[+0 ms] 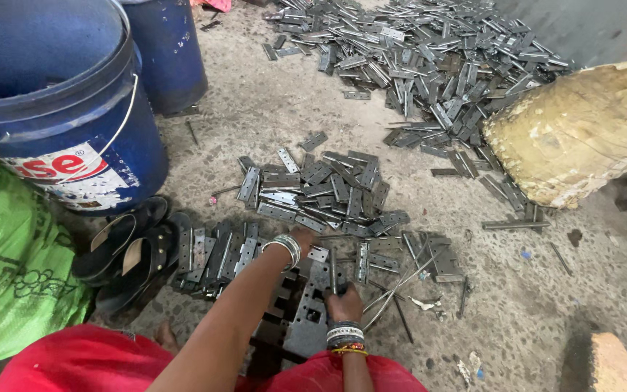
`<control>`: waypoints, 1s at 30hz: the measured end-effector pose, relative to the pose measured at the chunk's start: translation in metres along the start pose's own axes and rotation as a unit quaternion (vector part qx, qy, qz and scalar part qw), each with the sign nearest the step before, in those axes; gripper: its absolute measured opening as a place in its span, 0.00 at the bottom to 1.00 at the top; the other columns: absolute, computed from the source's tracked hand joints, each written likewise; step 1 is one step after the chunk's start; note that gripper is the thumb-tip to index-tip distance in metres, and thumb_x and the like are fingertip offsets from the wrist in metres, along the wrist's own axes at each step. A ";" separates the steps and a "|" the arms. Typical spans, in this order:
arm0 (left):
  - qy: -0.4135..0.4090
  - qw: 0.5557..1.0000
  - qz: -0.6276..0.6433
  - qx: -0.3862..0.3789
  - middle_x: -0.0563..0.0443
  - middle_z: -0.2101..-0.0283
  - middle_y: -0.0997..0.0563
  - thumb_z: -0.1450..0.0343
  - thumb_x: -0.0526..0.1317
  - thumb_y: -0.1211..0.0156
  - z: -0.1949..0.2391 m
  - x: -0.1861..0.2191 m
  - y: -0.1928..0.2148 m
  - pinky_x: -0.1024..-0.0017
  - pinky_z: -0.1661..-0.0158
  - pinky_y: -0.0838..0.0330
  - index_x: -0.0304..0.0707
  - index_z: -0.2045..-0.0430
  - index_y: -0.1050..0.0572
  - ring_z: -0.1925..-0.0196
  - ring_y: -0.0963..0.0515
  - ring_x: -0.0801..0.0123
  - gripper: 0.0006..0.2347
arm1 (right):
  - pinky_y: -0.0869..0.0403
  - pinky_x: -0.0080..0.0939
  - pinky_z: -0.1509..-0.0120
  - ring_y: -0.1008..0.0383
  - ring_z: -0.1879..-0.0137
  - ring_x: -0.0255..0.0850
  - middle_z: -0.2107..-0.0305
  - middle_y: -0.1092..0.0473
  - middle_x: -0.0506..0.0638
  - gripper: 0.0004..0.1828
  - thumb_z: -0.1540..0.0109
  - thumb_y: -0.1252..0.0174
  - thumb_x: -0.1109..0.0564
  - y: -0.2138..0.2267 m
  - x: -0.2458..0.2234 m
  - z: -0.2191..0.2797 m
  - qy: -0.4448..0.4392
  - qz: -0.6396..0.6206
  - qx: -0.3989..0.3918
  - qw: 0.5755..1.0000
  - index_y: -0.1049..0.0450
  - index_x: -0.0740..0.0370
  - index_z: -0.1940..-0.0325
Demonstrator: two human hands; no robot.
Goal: The person assembles metal hinges by hand using a metal jig. The person picks up metal plates and pins, positions them in the jig, and presses them together to form completed hinges.
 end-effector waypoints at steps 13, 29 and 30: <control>0.096 0.994 -0.040 -0.045 0.31 0.26 0.49 0.46 0.74 0.29 0.133 0.046 0.068 0.50 0.27 0.62 0.25 0.29 0.52 0.24 0.51 0.39 0.61 | 0.27 0.50 0.55 0.21 0.65 0.53 0.72 0.21 0.62 0.22 0.47 0.34 0.46 -0.011 0.047 -0.032 -0.017 -0.063 -0.009 0.998 0.18 0.68 0.63; 0.107 0.994 -0.001 -0.022 0.41 0.29 0.34 0.33 0.52 0.34 0.040 -0.023 0.009 0.43 0.31 0.46 0.45 0.34 0.37 0.28 0.38 0.41 0.32 | 0.24 0.58 0.47 0.20 0.53 0.64 0.63 0.22 0.66 0.26 0.45 0.34 0.47 -0.038 0.044 -0.030 0.007 -0.001 0.042 0.999 0.28 0.66 0.50; 0.103 0.994 0.023 -0.010 0.40 0.29 0.34 0.34 0.51 0.33 0.035 -0.023 0.004 0.46 0.31 0.44 0.45 0.35 0.36 0.28 0.37 0.41 0.32 | 0.25 0.59 0.47 0.20 0.53 0.64 0.63 0.22 0.65 0.26 0.46 0.33 0.48 -0.030 0.041 -0.027 0.016 -0.002 0.052 0.998 0.28 0.65 0.51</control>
Point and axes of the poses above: each hand's wrist, its own z-axis away from the middle knuckle, its own y-axis out of the back of the hand, x = y × z, the point moved 7 cm from there along -z, towards the middle knuckle
